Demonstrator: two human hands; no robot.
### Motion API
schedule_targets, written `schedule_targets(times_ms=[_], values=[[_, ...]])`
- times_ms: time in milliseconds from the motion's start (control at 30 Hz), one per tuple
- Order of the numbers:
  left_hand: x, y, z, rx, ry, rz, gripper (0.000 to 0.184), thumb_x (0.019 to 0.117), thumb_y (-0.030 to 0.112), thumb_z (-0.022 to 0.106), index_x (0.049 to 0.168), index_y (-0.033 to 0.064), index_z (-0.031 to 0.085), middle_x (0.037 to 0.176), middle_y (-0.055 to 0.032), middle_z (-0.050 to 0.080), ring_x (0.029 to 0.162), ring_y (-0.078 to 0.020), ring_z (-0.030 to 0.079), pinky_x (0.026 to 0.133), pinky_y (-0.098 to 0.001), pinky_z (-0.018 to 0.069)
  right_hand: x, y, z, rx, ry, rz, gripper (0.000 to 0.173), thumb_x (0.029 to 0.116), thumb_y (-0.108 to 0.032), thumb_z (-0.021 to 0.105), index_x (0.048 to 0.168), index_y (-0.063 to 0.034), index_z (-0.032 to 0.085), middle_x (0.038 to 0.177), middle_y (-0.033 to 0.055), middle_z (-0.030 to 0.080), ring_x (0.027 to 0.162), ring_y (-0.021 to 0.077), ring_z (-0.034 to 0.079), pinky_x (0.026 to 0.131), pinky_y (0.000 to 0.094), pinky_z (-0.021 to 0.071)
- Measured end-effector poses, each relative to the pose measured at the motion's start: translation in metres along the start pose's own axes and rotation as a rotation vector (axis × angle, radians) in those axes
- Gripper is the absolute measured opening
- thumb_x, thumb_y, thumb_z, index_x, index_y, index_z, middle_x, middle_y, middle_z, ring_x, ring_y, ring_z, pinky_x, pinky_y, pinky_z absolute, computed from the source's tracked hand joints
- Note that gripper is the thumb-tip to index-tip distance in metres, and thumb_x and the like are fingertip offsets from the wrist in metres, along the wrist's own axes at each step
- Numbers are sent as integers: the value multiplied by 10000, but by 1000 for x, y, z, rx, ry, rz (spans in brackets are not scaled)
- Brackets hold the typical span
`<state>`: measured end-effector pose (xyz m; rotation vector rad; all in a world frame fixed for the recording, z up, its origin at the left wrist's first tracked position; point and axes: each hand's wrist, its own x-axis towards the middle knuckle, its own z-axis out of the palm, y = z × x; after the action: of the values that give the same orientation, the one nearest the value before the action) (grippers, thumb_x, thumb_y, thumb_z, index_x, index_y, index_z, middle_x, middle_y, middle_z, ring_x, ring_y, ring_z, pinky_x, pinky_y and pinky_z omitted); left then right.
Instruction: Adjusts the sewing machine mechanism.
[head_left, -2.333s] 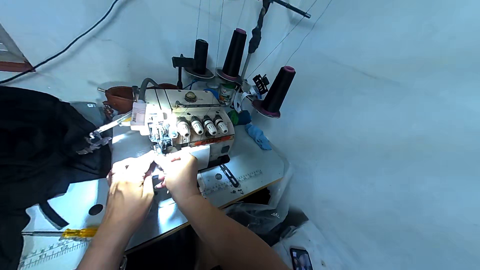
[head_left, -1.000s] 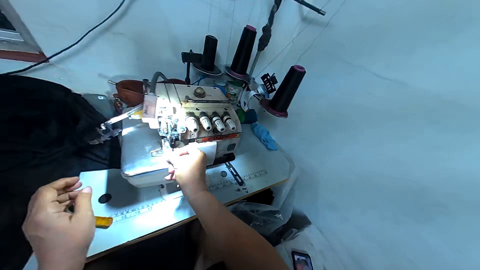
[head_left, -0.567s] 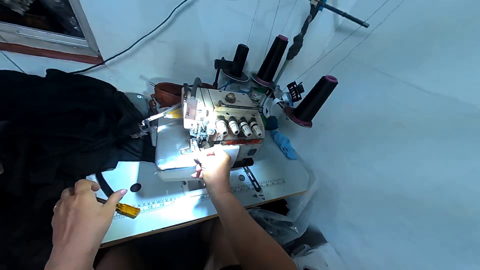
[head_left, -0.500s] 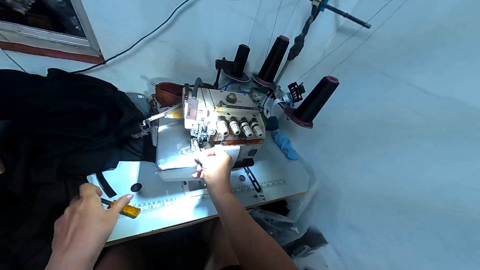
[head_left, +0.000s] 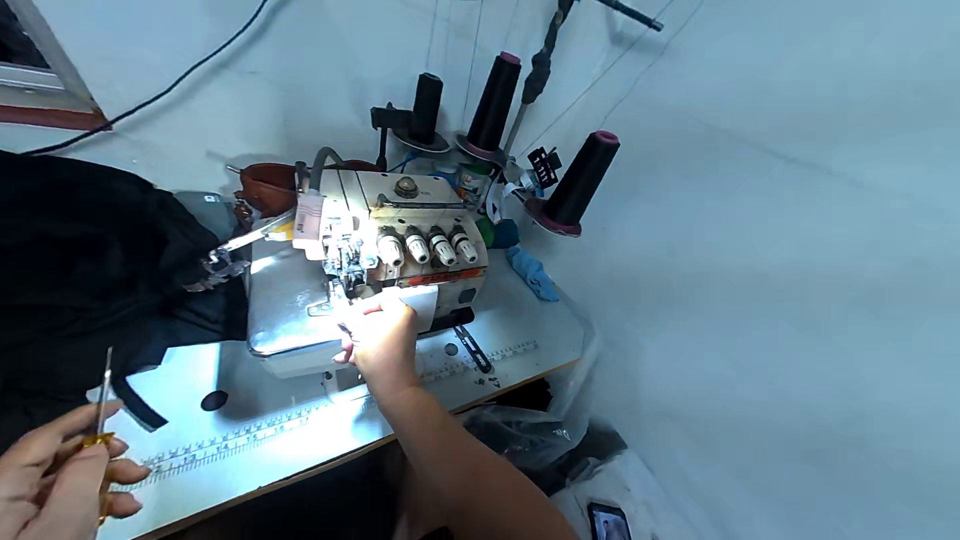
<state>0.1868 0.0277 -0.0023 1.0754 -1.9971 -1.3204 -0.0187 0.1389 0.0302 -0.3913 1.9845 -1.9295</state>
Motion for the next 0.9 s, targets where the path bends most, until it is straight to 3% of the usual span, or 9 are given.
schedule_targets(times_ms=[100, 167, 233, 367, 467, 900], values=[[7, 20, 12, -110, -102, 156, 380, 1043, 62, 385, 1384, -90, 455, 867, -7, 546, 600, 6, 549, 564, -141, 488, 0, 1, 0, -5, -1, -11, 72, 956, -26, 675, 945, -16, 604, 635, 83, 619, 447, 139, 593, 441, 295, 544], [15, 30, 25, -61, -115, 262, 374, 1017, 76, 467, 1352, -80, 525, 905, -43, 583, 643, -21, 558, 597, -166, 487, 1, 0, 1, -7, -4, -2, 73, 953, -21, 677, 950, -13, 604, 640, 89, 623, 447, 143, 597, 443, 299, 549], [29, 29, 39, 9, -107, 377, 375, 991, 133, 515, 1312, -44, 592, 979, -82, 605, 693, -73, 587, 625, -223, 512, 0, 0, 0, -4, -8, 0, 70, 962, -31, 671, 948, -13, 605, 630, 85, 614, 443, 139, 592, 441, 295, 546], [48, 34, 57, 131, -63, 506, 318, 956, 132, 624, 1265, 57, 628, 937, -81, 676, 729, -174, 639, 660, -385, 531, -1, -2, -1, -2, -14, 8, 61, 966, -47, 669, 952, -13, 621, 622, 84, 609, 447, 134, 590, 444, 294, 542], [50, 46, 63, 181, 7, 545, 181, 980, 79, 618, 1151, 33, 655, 954, -126, 685, 786, -240, 647, 713, -468, 516, -1, -1, -1, -1, -18, -7, 65, 971, -46, 663, 947, -4, 619, 632, 84, 613, 454, 137, 599, 452, 301, 554], [50, 50, 76, 204, 109, 543, 209, 982, 106, 575, 1144, -14, 633, 960, -187, 662, 824, -283, 631, 742, -512, 492, 0, 0, 0, 26, -5, -35, 94, 958, -28, 679, 919, 7, 601, 622, 97, 623, 444, 134, 608, 439, 295, 556]])
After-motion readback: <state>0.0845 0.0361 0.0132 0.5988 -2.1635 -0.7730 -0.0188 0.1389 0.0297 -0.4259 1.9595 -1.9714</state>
